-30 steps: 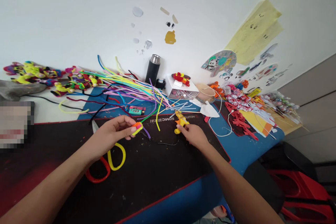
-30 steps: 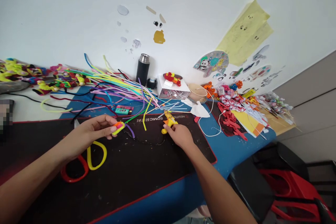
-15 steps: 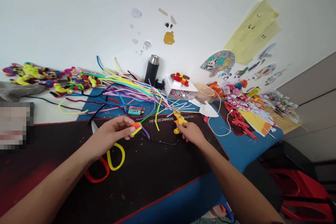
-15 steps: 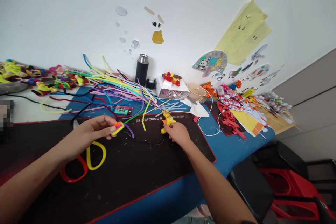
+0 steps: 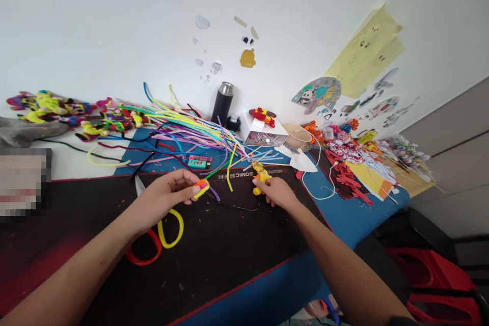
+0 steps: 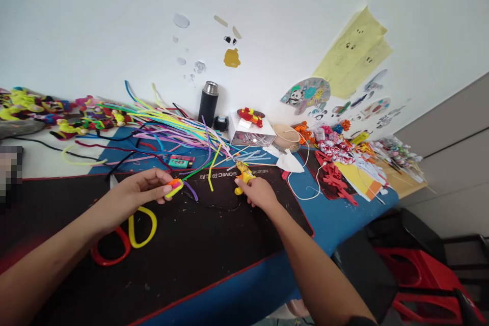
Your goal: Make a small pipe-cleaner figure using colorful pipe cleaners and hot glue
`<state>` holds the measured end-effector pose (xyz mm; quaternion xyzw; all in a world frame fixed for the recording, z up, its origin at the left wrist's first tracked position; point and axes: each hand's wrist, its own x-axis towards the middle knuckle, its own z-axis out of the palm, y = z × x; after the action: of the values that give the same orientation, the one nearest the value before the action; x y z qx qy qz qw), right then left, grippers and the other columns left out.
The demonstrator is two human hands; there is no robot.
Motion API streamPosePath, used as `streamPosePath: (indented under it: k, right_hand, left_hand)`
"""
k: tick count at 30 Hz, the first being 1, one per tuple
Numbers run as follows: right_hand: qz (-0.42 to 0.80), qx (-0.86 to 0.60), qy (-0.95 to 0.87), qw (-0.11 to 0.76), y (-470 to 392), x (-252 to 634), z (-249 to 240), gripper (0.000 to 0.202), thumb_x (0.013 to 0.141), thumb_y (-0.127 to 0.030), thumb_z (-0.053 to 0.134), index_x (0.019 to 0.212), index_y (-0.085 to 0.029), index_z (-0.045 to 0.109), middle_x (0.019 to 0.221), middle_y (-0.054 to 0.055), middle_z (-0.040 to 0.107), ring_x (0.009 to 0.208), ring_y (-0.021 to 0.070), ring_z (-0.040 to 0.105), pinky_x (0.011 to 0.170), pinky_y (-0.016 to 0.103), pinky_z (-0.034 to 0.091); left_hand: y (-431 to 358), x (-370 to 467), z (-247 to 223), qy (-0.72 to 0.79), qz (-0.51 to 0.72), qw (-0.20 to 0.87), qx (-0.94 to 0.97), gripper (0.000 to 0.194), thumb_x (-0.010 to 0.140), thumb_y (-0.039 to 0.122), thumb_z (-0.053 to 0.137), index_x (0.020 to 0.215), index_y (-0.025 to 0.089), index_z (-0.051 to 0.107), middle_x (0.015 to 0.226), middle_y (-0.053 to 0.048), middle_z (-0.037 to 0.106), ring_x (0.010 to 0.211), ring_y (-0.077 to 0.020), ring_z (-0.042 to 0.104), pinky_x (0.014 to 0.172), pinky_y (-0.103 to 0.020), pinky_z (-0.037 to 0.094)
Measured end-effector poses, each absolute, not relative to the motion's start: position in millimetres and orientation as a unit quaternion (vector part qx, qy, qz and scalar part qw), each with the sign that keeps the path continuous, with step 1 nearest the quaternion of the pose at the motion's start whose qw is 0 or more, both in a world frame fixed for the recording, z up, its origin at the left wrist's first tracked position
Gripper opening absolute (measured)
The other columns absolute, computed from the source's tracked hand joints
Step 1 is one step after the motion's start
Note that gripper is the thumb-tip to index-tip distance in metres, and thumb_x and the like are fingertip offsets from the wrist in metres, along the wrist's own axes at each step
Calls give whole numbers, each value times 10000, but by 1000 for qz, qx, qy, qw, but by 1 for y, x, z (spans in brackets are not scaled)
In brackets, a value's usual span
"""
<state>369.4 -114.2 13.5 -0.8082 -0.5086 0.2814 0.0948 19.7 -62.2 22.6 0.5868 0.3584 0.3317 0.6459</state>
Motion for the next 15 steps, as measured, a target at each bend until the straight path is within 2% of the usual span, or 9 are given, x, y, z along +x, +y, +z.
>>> streamPosePath:
  k: [7, 15]
  right_hand:
    - [313, -815, -466, 144, -113, 375, 6, 501, 1021, -516, 637, 637, -200, 569, 491, -2, 637, 350, 96, 553, 400, 204, 356]
    - [364, -789, -427, 251, -126, 376, 6, 432, 1027, -526, 579, 731, -214, 539, 491, -45, 574, 345, 86, 489, 352, 189, 296]
  left_hand:
    - [-62, 19, 26, 361, 319, 646, 592, 420, 742, 567, 880, 903, 223, 702, 816, -32, 758, 749, -211, 674, 703, -346, 559]
    - [-63, 20, 27, 361, 325, 640, 596, 422, 744, 573, 883, 900, 217, 717, 813, -45, 761, 753, -216, 686, 698, -337, 559]
